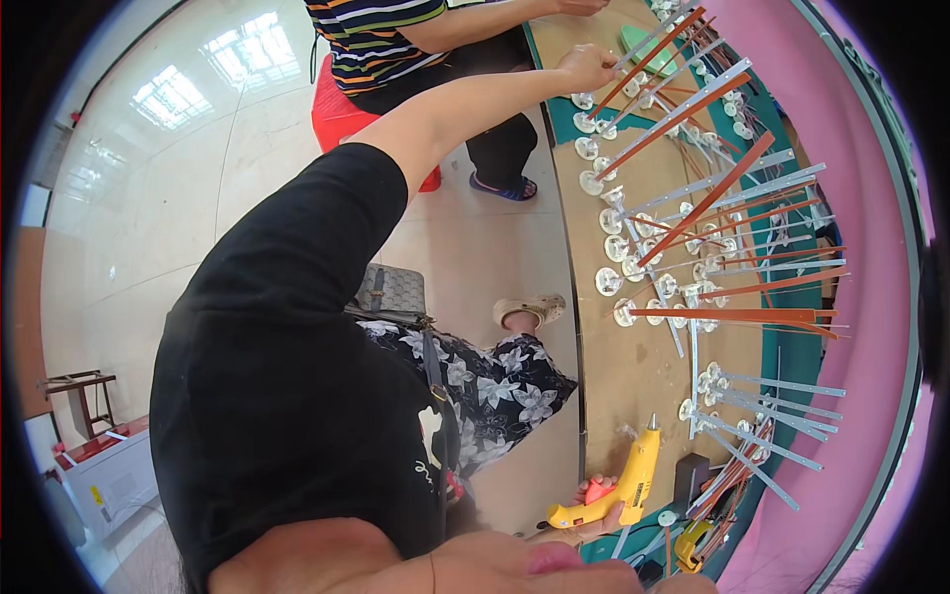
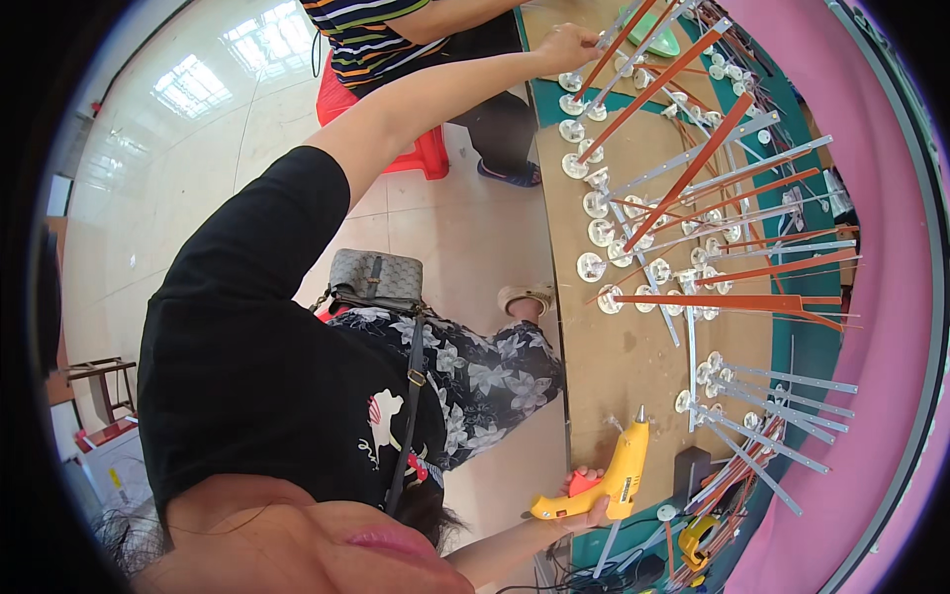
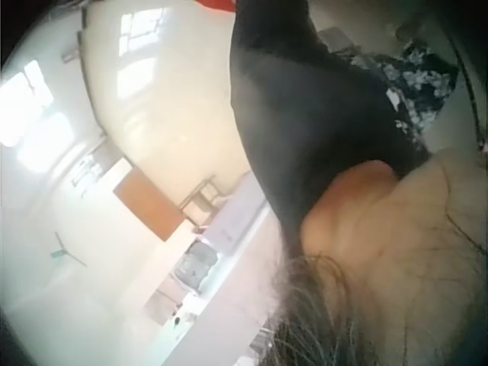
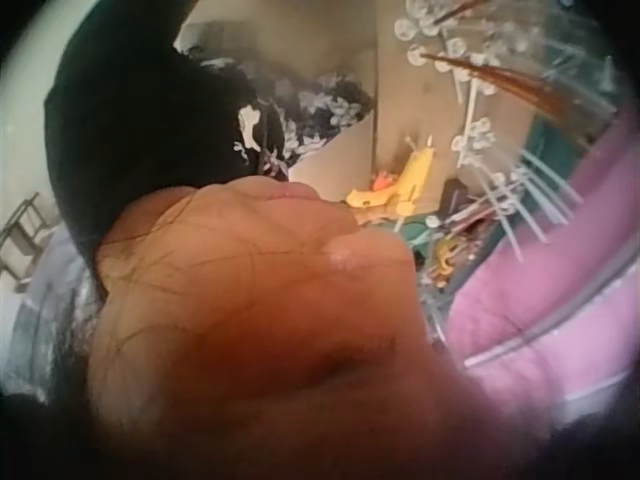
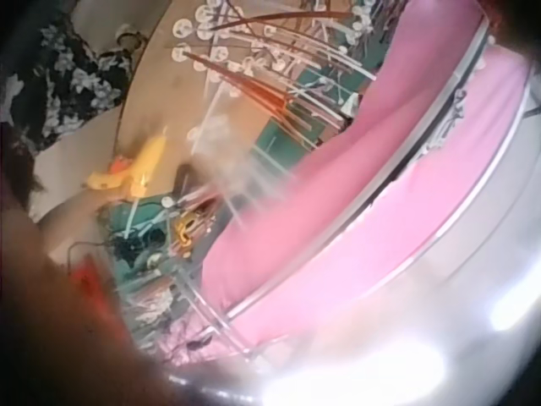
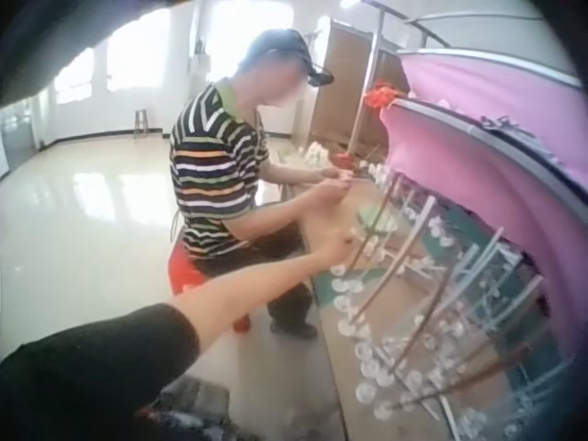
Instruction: Using a hot glue gun to attach plastic rods to circular bases on a workbench.
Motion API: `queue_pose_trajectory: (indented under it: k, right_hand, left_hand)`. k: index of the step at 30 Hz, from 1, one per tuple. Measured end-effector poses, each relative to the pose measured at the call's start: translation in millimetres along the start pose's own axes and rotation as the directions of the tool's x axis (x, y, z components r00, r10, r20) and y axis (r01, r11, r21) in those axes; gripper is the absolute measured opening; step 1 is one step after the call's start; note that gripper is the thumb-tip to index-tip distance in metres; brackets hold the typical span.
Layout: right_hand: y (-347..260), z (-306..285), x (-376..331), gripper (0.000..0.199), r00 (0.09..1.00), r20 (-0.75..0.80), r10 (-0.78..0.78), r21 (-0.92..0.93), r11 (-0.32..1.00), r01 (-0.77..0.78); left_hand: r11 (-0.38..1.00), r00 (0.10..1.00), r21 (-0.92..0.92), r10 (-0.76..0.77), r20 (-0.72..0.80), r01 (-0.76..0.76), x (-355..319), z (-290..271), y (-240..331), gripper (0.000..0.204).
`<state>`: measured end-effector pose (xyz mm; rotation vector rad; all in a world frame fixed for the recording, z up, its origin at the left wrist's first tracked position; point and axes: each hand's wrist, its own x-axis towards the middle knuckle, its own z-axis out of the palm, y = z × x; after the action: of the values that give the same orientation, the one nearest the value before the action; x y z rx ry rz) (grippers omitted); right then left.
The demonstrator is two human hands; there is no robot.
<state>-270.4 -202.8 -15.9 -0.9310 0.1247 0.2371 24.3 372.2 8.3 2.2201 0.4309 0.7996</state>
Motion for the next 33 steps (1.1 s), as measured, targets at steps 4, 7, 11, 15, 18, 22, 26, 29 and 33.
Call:
queue_pose_trajectory:
  k: [4, 7, 11, 15, 18, 22, 26, 29, 33]
  right_hand:
    - [0, 9, 1, 0.042, 1.000, 0.001, 0.011, 0.001, 1.000, -0.011]
    - [1, 1, 0, 0.042, 1.000, 0.006, 0.005, 0.014, 1.000, -0.005]
    - [2, -1, 0, 0.043, 1.000, 0.011, -0.025, 0.000, 1.000, 0.025]
    - [3, -8, 0, 0.042, 0.998, 0.060, -0.033, 0.037, 0.999, 0.030]
    - [3, -15, -1, 0.041, 0.995, 0.091, -0.041, 0.077, 0.996, 0.034]
    - [2, -25, -2, 0.045, 0.995, 0.093, -0.037, 0.065, 0.997, 0.031]
    - [4, -33, 12, 0.048, 0.993, 0.116, -0.014, 0.080, 0.997, 0.005]
    - [7, -37, 10, 0.047, 0.999, 0.025, -0.040, 0.090, 0.995, 0.038]
    - [10, -38, 10, 0.045, 0.995, -0.005, -0.102, 0.116, 0.988, 0.102]
  left_hand:
    - [0.998, 0.999, -0.031, 0.049, -0.009, -0.050, 9, 3, -11, 0.032]
    - [1.000, 0.997, -0.010, 0.024, 0.079, -0.023, 4, 1, -1, 0.034]
    - [0.999, 0.997, -0.011, 0.041, 0.062, -0.041, -1, -3, -1, 0.036]
    - [0.998, 0.995, -0.001, 0.059, 0.074, -0.059, -8, -6, -3, 0.036]
    - [0.996, 0.993, 0.016, 0.089, 0.078, -0.091, -11, -4, -7, 0.038]
    - [0.984, 0.984, -0.016, 0.178, 0.018, -0.178, -39, -8, -18, 0.045]
    - [0.976, 0.977, -0.084, 0.204, 0.064, -0.199, -97, -36, -35, 0.039]
    - [0.946, 0.907, -0.310, 0.211, 0.365, -0.095, -172, -46, -5, 0.022]
    - [0.862, 0.600, -0.487, 0.468, 0.649, -0.145, -231, -54, 105, 0.019]
